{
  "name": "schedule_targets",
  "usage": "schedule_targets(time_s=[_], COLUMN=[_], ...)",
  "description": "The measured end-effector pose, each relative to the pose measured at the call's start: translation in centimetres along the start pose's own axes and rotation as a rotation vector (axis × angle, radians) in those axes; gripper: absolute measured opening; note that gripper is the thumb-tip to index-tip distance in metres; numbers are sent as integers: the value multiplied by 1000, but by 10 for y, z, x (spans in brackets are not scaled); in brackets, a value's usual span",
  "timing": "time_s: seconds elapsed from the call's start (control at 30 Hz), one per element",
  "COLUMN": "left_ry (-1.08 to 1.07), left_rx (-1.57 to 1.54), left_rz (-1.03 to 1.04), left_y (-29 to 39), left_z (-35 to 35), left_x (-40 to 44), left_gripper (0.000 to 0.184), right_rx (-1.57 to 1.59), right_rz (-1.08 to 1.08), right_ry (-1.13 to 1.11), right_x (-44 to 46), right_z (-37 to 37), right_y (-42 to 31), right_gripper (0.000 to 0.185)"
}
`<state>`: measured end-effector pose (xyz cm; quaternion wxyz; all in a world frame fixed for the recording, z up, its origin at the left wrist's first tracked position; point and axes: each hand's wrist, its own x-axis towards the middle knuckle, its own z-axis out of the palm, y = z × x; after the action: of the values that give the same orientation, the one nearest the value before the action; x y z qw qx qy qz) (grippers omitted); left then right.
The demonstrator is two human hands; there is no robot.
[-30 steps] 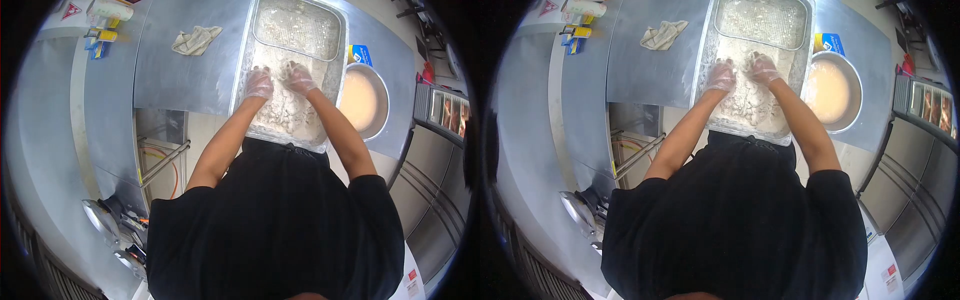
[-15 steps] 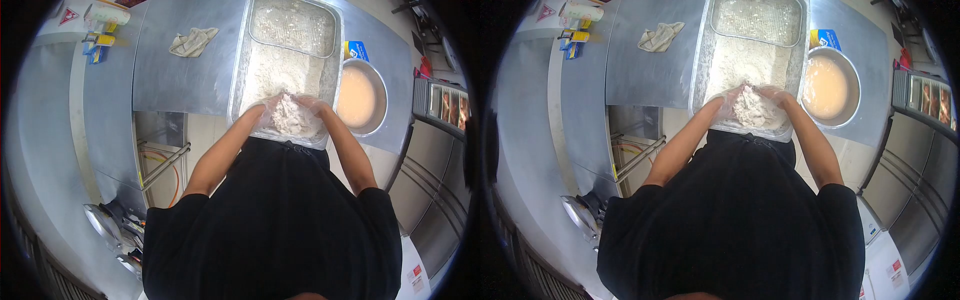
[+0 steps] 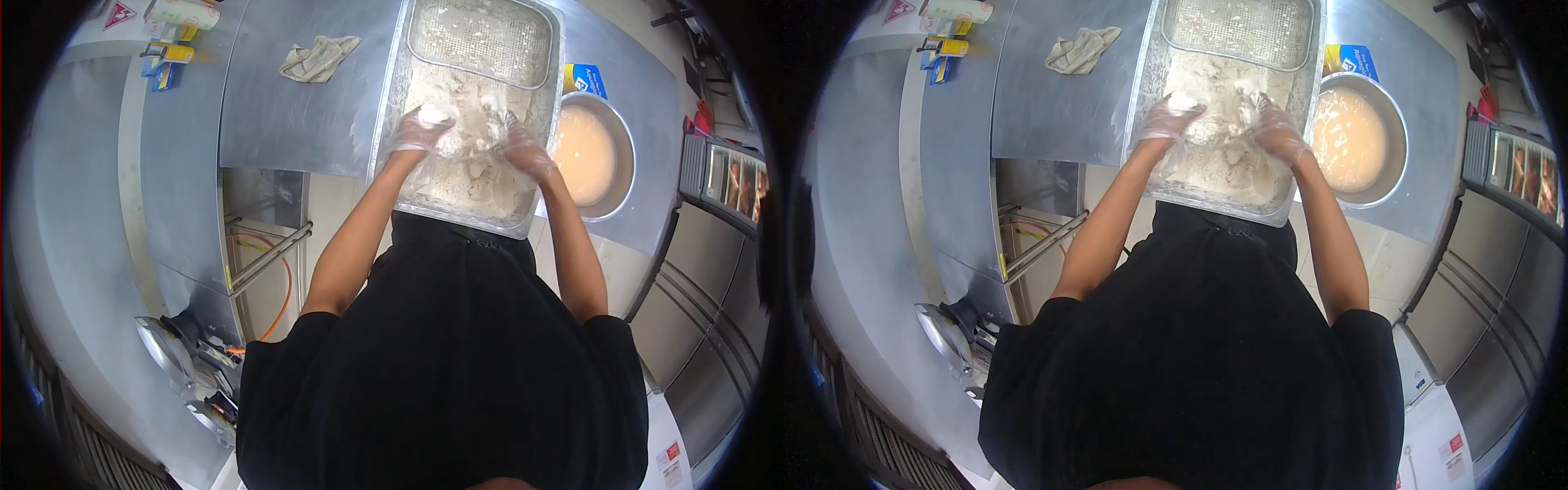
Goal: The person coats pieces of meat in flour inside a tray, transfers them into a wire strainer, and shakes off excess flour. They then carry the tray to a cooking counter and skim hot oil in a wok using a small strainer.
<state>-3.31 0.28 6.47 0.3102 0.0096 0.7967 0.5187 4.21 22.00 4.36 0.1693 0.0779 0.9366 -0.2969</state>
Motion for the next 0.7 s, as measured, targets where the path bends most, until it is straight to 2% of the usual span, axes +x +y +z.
schedule_targets(time_s=[0.1, 0.2, 0.3, 0.4, 0.5, 0.6, 0.7], left_ry=[181, 98, 105, 123, 86, 122, 152], left_rx=[-56, -100, 103, 159, 18, 33, 176], left_rz=[9, -35, 48, 25, -27, 85, 13], left_y=[-27, -23, -17, -4, 14, -15, -27], left_z=[9, 8, 8, 12, 11, 13, 12], left_x=[0, -15, -24, -30, -33, -16, -4], left_gripper=[45, 45, 42, 45, 42, 37, 39], right_rx=[127, 333, 481, 373, 327, 93, 240], right_rz=[-2, -99, 5, -123, 11, -141, -124], right_ry=[63, 225, 205, 347, 317, 389, 373], right_x=[-16, -19, -39, -34, -35, -34, -30], right_z=[4, 17, -23, -10, -13, 2, 15], right_y=[6, 17, -28, -14, -26, -15, -8], right_gripper=[67, 58, 49, 44, 43, 43, 46])
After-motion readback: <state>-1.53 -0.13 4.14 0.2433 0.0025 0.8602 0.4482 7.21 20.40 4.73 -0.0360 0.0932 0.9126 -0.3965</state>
